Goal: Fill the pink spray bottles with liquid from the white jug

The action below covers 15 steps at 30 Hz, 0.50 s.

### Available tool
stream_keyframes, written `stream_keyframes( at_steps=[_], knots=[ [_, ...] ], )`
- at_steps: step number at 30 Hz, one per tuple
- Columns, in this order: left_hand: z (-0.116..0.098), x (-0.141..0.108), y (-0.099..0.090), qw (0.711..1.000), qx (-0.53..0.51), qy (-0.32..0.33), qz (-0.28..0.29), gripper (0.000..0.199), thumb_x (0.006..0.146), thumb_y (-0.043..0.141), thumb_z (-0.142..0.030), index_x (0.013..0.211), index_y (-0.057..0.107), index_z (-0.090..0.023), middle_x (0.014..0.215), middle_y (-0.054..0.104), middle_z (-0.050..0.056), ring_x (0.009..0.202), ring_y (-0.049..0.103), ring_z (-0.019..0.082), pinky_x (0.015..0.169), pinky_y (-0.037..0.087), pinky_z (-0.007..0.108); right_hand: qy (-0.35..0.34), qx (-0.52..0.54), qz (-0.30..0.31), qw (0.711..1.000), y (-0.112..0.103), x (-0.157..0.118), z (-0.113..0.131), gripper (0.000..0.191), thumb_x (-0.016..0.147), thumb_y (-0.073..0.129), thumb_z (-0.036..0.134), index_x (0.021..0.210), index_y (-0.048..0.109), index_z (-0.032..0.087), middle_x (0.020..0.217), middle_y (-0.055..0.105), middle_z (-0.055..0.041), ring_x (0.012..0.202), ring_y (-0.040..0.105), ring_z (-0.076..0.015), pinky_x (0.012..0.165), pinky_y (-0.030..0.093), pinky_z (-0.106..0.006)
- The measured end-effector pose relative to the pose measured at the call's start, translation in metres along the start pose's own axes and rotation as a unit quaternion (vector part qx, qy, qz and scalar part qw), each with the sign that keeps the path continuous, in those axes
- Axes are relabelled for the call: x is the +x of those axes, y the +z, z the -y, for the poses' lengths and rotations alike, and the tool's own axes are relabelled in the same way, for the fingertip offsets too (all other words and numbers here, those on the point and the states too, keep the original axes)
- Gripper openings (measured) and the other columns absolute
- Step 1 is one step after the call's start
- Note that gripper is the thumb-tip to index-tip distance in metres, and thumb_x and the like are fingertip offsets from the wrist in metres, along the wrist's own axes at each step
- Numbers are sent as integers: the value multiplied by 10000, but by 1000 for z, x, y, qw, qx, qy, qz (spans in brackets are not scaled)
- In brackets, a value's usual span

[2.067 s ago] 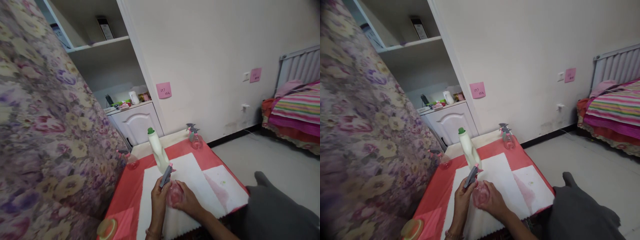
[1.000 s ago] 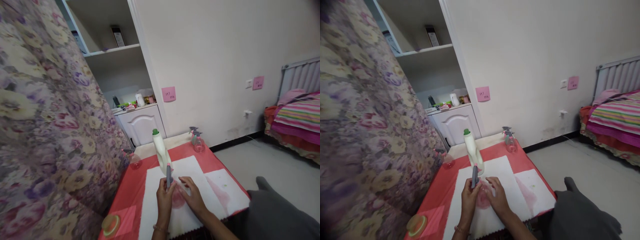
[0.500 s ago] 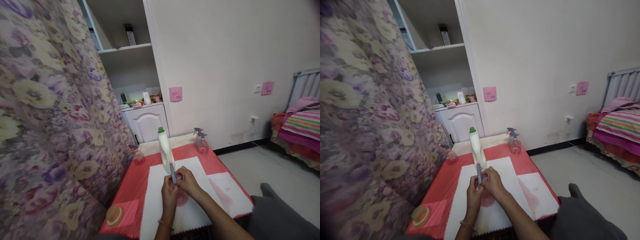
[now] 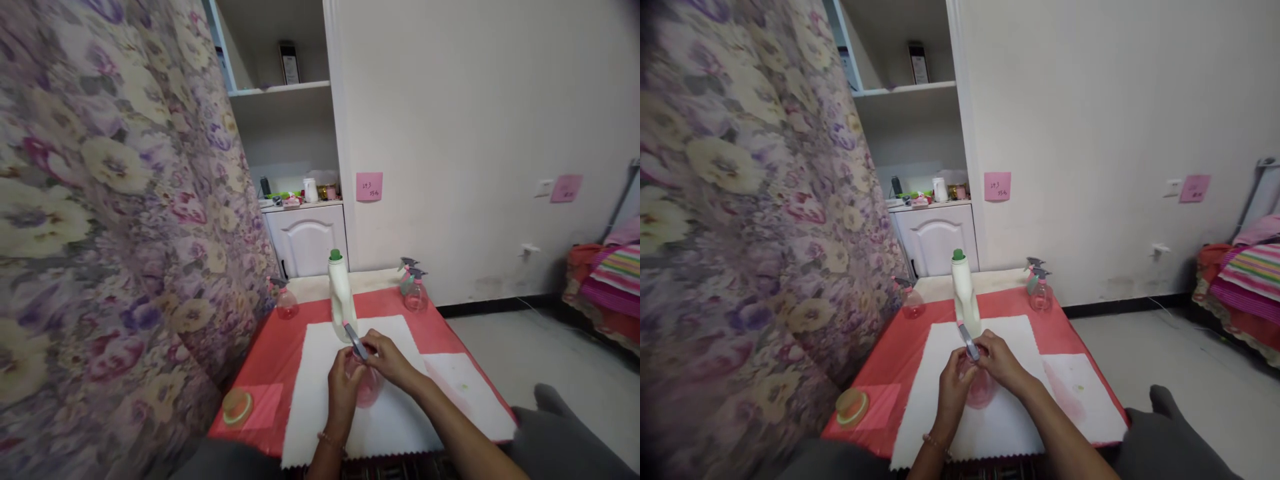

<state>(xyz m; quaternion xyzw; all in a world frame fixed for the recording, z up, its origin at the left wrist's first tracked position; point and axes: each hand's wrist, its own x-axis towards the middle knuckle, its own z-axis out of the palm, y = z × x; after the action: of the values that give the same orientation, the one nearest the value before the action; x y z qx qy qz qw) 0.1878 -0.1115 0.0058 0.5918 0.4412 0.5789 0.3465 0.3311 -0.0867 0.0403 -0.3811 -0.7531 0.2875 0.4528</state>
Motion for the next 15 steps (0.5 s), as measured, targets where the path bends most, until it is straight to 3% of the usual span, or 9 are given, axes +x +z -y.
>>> stream_keyframes(
  at_steps=[8, 15],
  knots=[
    [4, 1, -1, 1000, -9, 4, 6, 321, 728, 622, -173, 1045, 627, -217, 1070, 718, 53, 1052, 648, 243, 957, 479, 394, 55, -20, -113, 992, 26, -6, -3, 214, 733, 569, 56, 863, 664, 197, 806, 523, 2, 737, 536, -171, 687, 425, -285],
    [6, 1, -2, 1000, -2, -4, 2, 325, 714, 628, -143, 1030, 619, -215, 1056, 711, 53, 1033, 654, 238, 950, 482, 392, 55, -19, -68, 996, 13, -3, 4, 113, 754, 603, 106, 801, 656, 194, 739, 509, 21, 687, 528, -162, 628, 397, -266]
  ],
)
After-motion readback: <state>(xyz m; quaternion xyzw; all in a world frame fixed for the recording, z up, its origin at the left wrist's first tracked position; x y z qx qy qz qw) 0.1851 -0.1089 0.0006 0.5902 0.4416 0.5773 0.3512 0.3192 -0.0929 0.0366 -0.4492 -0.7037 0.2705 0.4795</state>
